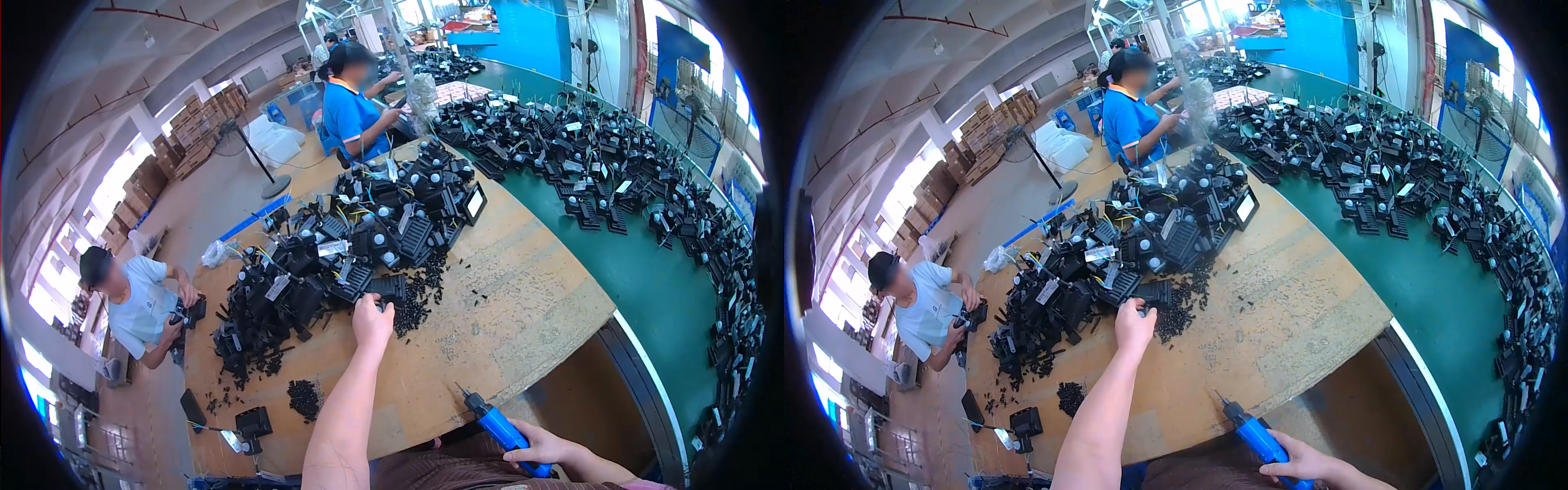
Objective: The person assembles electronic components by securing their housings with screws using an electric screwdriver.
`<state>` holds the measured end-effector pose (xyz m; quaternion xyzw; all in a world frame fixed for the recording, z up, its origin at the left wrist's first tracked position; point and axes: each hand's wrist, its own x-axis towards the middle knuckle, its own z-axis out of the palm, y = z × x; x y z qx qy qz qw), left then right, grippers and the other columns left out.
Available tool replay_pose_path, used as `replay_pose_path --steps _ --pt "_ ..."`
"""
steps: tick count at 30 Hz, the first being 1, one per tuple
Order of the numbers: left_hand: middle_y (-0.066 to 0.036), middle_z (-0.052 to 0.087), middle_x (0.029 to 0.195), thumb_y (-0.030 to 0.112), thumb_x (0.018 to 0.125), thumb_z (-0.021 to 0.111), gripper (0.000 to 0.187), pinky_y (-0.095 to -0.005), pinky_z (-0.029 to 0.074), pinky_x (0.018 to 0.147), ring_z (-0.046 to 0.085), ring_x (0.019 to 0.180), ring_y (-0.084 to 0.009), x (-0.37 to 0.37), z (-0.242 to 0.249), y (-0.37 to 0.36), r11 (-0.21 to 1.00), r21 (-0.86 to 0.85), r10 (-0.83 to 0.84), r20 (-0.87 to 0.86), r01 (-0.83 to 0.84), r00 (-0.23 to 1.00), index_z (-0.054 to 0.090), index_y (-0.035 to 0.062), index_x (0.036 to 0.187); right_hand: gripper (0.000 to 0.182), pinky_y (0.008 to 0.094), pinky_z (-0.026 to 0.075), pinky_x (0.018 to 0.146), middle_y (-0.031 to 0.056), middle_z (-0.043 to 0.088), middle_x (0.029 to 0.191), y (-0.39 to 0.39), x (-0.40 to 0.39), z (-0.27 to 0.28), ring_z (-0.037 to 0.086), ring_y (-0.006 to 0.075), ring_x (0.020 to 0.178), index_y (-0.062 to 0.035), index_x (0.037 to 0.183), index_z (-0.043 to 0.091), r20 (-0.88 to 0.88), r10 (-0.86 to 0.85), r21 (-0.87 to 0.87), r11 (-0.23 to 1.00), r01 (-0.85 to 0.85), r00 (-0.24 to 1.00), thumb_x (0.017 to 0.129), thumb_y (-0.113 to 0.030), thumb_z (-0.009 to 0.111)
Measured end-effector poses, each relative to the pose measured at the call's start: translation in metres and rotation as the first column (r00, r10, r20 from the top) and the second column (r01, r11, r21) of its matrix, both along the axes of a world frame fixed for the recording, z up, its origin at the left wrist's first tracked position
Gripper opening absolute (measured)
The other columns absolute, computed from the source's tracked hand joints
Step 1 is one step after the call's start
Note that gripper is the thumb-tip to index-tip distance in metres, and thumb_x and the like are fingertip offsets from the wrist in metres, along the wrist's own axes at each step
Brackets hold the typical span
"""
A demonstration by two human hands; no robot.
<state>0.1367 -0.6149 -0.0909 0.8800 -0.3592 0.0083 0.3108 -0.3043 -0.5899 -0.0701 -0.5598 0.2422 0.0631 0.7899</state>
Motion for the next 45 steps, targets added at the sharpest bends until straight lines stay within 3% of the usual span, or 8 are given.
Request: replay_pose_path --steps 4,13,21,24,27,33,38,45 --pt "-0.015 0.071 0.094 0.018 0.077 0.077 0.031 -0.0393 0.054 0.086 0.069 0.092 -0.0302 0.004 0.004 -0.007 0.995 -0.086 0.040 -0.058 -0.045 0.998 0.068 -0.0004 0.099 0.085 0.0301 0.054 0.071 0.0060 0.060 0.095 -0.002 -0.009 -0.014 0.064 0.0136 0.078 -0.0027 0.156 0.022 0.007 -0.028 0.022 0.999 0.027 1.000 0.091 -0.017 0.075" --pt "-0.002 0.067 0.102 0.004 0.085 0.071 0.032 -0.0256 0.049 0.083 0.060 0.088 -0.0104 -0.003 0.087 0.034 0.947 -0.322 -0.165 -0.514 -0.011 0.842 0.066 0.0006 0.116 0.087 0.0319 0.055 0.072 0.0073 0.061 0.092 -0.012 -0.010 -0.004 0.065 0.0156 0.078 -0.0026 0.157 0.020 -0.003 -0.063 0.015 0.998 0.063 0.998 0.091 -0.015 0.074" --pt "-0.001 0.066 0.096 0.000 0.083 0.069 0.027 -0.0286 0.050 0.085 0.061 0.091 -0.0119 -0.044 0.091 0.143 0.795 -0.279 -0.603 -0.462 0.539 0.651 0.065 0.0018 0.109 0.086 0.0314 0.054 0.067 0.0083 0.062 0.095 -0.007 -0.013 -0.001 0.065 0.0159 0.075 -0.0017 0.156 0.023 -0.002 -0.098 0.010 0.995 0.098 0.995 0.089 -0.018 0.075" --pt "-0.005 0.067 0.096 0.001 0.081 0.070 0.025 -0.0310 0.050 0.087 0.063 0.093 -0.0165 -0.069 0.105 0.166 0.754 -0.028 -0.587 -0.478 0.657 0.653 0.065 0.0011 0.105 0.086 0.0318 0.055 0.068 0.0086 0.062 0.095 -0.004 -0.016 -0.004 0.065 0.0163 0.076 -0.0016 0.156 0.022 -0.029 -0.085 -0.016 0.996 0.085 0.996 0.089 -0.017 0.075" --pt "-0.012 0.069 0.103 0.004 0.078 0.072 0.030 -0.0406 0.050 0.090 0.065 0.099 -0.0305 -0.059 0.078 0.186 0.702 0.120 -0.693 -0.115 0.702 0.712 0.065 0.0009 0.107 0.085 0.0323 0.055 0.068 0.0090 0.061 0.095 -0.002 -0.010 0.005 0.066 0.0162 0.077 -0.0016 0.155 0.023 -0.055 -0.079 -0.012 0.997 0.079 0.995 0.089 -0.016 0.075" --pt "-0.019 0.068 0.108 0.015 0.077 0.077 0.044 -0.0459 0.051 0.089 0.064 0.101 -0.0369 -0.098 0.062 0.190 0.980 0.156 -0.158 0.246 0.122 0.956 0.065 -0.0012 0.116 0.085 0.0327 0.055 0.069 0.0094 0.061 0.100 0.004 -0.007 -0.005 0.064 0.0158 0.077 -0.0033 0.155 0.024 -0.026 -0.090 -0.006 0.996 0.090 0.996 0.088 -0.014 0.075" --pt "-0.014 0.070 0.080 0.039 0.086 0.074 0.038 -0.0440 0.054 0.064 0.069 0.074 -0.0340 -0.127 0.052 0.146 0.981 0.192 -0.003 0.219 -0.040 0.976 0.067 0.0038 0.100 0.082 0.0327 0.055 0.068 0.0084 0.059 0.096 0.007 0.006 0.002 0.063 0.0170 0.075 -0.0025 0.149 0.031 -0.044 -0.089 0.026 0.996 0.090 0.995 0.084 -0.015 0.079" --pt "-0.014 0.065 0.069 0.023 0.092 0.064 0.021 -0.0479 0.052 0.061 0.066 0.066 -0.0354 -0.129 0.023 0.093 0.994 0.084 0.043 0.215 -0.063 0.976 0.061 0.0057 0.081 0.087 0.0321 0.054 0.069 0.0085 0.060 0.095 0.006 0.007 -0.008 0.063 0.0167 0.075 -0.0025 0.153 0.027 -0.018 -0.114 0.028 0.993 0.115 0.993 0.082 -0.012 0.078"
